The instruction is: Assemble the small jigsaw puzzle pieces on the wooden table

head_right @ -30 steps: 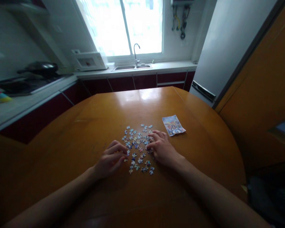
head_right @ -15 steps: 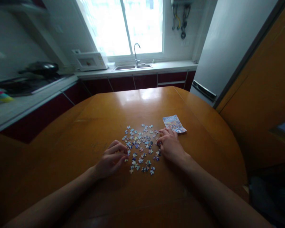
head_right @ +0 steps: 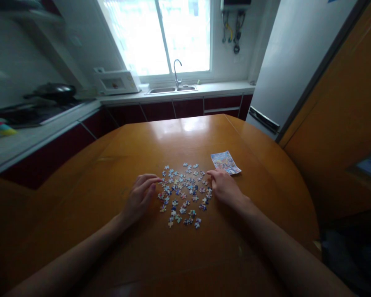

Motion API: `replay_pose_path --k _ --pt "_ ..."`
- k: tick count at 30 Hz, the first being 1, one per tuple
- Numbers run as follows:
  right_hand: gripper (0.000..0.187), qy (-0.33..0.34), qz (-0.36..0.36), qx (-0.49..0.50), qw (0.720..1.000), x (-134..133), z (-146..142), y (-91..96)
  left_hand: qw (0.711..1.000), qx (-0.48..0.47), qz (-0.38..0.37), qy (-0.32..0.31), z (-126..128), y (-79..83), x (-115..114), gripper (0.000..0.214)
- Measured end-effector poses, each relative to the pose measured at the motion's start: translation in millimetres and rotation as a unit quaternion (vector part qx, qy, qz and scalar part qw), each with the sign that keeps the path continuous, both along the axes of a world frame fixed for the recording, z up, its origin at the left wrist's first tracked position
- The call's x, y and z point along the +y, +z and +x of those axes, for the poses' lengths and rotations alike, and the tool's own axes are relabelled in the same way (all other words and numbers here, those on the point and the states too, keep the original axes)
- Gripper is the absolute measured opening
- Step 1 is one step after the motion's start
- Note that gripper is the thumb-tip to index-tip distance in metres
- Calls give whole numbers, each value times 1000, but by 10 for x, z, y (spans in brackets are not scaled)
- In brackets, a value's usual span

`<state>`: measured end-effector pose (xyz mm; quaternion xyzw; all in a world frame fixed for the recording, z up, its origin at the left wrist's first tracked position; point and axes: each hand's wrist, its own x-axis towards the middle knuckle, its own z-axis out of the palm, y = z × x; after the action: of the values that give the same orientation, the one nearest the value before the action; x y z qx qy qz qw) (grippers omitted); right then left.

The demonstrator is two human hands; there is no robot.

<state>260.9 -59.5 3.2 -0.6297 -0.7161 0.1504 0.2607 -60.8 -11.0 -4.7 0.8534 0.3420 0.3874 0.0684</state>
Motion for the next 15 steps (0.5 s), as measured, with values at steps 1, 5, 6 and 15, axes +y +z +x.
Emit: replay_pose_path --k 1,5,6,15 --pt "37 -1 -7 -5 1000 -8 -1 3 1000 4 -5 19 -31 -33 61 25" --pt "30 19 -40 -18 999 -16 -6 2 995 56 -42 77 -132 -175 255 39" --pt "28 11 -48 -20 999 -9 -8 -2 992 74 -57 90 -142 -200 278 43" --pt "29 -43 -30 41 998 -30 -145 46 974 72 -187 109 -142 -132 280 57"
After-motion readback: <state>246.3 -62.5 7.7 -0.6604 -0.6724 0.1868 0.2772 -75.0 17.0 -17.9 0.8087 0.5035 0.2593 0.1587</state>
